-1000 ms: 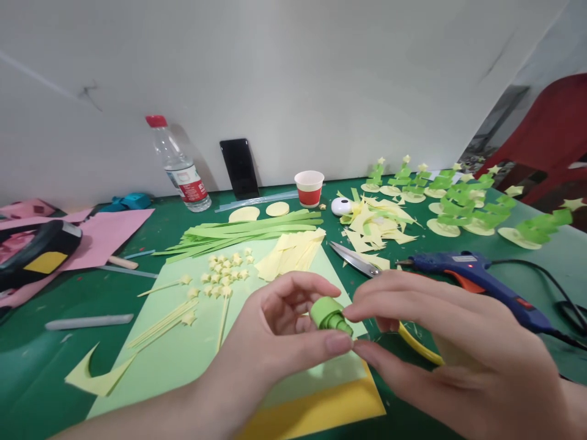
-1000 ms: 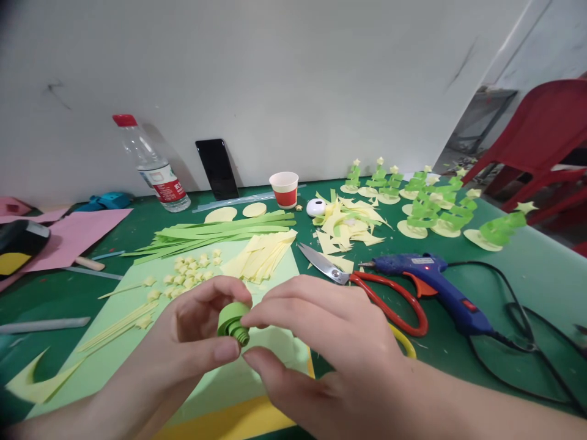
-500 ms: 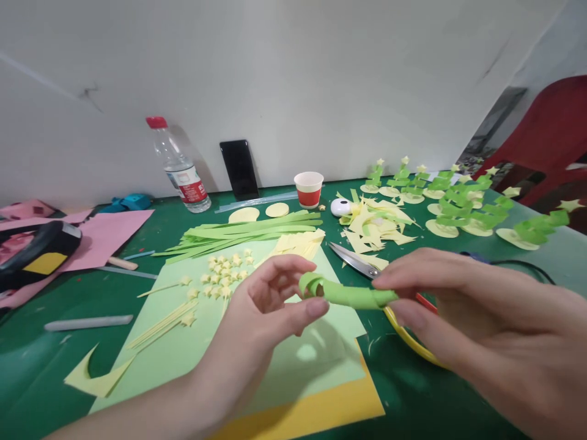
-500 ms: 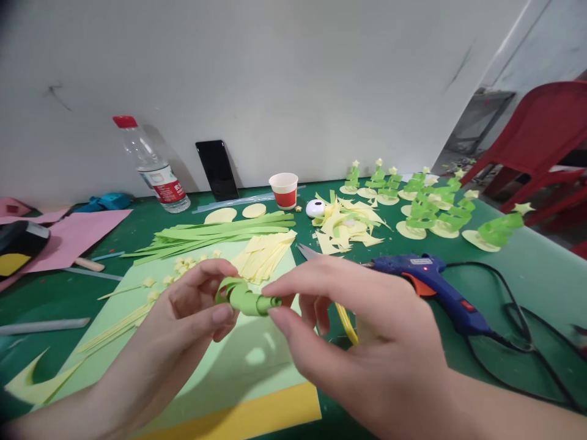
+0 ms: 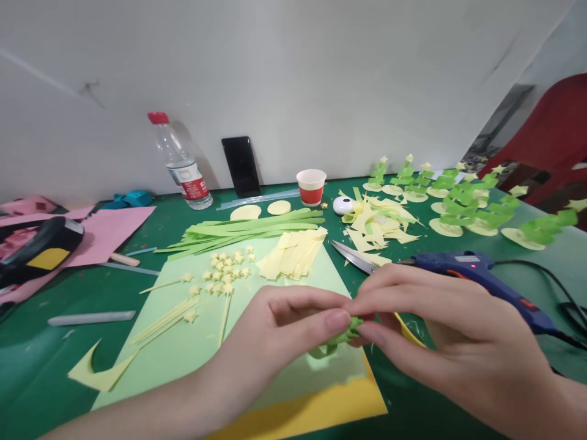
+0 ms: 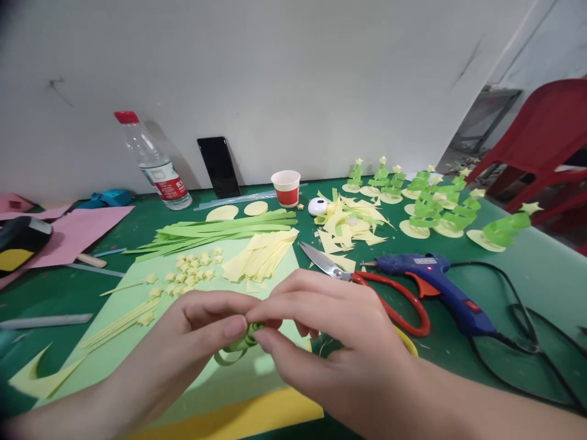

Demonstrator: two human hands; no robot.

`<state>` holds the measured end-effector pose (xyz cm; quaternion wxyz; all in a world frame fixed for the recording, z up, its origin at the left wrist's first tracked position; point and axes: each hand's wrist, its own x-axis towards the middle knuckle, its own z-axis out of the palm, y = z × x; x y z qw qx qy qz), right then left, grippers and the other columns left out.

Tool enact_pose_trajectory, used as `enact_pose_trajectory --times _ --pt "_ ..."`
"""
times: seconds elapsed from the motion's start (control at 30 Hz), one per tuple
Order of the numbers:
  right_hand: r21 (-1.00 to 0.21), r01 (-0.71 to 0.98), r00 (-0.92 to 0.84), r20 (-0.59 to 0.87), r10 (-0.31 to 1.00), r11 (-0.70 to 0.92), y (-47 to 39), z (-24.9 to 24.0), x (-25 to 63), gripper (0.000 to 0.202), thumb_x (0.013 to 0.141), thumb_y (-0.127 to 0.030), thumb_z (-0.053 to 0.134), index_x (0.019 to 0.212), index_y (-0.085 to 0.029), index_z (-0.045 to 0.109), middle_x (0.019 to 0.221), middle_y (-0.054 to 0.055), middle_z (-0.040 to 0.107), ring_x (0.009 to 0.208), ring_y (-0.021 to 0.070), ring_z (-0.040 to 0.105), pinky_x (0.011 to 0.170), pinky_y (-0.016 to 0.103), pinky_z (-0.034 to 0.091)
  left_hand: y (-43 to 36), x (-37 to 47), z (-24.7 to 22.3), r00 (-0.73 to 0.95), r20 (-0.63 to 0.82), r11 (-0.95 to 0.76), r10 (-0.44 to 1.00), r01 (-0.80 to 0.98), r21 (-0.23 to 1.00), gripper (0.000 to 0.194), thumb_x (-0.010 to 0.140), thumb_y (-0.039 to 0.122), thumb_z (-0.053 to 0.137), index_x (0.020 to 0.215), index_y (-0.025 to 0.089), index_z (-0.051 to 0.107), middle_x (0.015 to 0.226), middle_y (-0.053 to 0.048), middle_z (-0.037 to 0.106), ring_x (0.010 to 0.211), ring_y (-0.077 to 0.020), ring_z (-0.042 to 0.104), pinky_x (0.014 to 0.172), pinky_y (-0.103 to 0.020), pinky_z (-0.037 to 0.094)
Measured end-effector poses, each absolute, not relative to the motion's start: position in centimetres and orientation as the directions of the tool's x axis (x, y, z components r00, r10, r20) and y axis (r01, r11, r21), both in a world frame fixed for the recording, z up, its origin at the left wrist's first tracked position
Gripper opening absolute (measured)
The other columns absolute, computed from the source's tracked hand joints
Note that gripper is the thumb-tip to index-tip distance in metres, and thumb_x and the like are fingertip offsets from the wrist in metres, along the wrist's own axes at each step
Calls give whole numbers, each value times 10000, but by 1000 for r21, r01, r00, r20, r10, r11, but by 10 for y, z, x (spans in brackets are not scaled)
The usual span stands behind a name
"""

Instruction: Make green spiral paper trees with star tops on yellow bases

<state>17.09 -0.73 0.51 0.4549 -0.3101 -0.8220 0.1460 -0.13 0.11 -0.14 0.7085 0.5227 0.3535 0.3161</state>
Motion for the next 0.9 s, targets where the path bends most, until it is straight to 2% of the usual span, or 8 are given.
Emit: enact_pose_trajectory --times 0.13,0.23,0.37,0.47,0.53,0.63,0.8,0.9 --pt "-535 453 -307 657 689 713 -7 6 172 132 750 -84 516 755 -185 600 614 -1 636 555 81 591 481 159 458 1 -2 -1 447 -117 198 887 -139 970 86 695 181 703 720 261 718 670 57 669 627 -64 565 597 -132 454" --pt "-657 444 -221 579 785 609 -8 6 171 98 748 -148 516 705 -198 588 592 6 608 560 98 570 478 181 442 2 -2 -2 372 -70 126 926 -129 984 151 665 133 704 717 274 696 717 65 645 618 -70 560 549 -134 473" --pt "-894 312 -248 250 936 321 -8 6 168 137 732 -224 529 600 -187 517 572 -8 532 501 78 480 417 174 373 4 -3 0 295 157 -166 942 6 986 260 657 29 616 694 279 676 722 67 621 665 -77 549 547 -120 454" --pt "-990 141 -372 -54 927 -1 -6 6 167 231 740 -306 563 585 -171 457 537 -38 444 454 48 396 406 162 329 4 -2 2 313 310 -361 898 119 925 298 660 -1 556 692 269 679 706 57 614 681 -81 557 617 -142 466" --pt "-972 3 -485 -207 850 -236 -5 4 167 283 733 -344 601 606 -169 418 534 -50 448 443 40 409 422 159 353 4 -3 1 324 390 -458 862 169 873 289 678 8 543 715 256 685 712 43 613 673 -84 569 625 -158 475" --pt "-885 -141 -611 -275 743 -443 -3 1 168 310 704 -289 668 645 -173 387 549 -59 497 466 45 481 457 158 410 5 -4 0 362 518 -613 775 232 755 259 707 10 530 731 217 683 724 16 612 671 -88 586 612 -168 482" --pt "-856 -175 -654 -268 708 -486 -2 1 170 251 701 -272 694 864 -163 537 645 -67 474 489 12 468 469 123 407 5 -7 2 413 612 -736 675 311 602 215 737 25 548 762 197 674 741 -3 613 657 -91 597 588 -172 486" --pt "-843 -143 -654 -312 689 -518 -1 4 172 240 696 -310 694 762 -135 544 576 -72 430 456 1 422 451 105 370 4 -10 5 437 580 -726 687 383 571 185 749 70 573 767 219 680 752 -10 627 634 -105 599 563 -190 483"
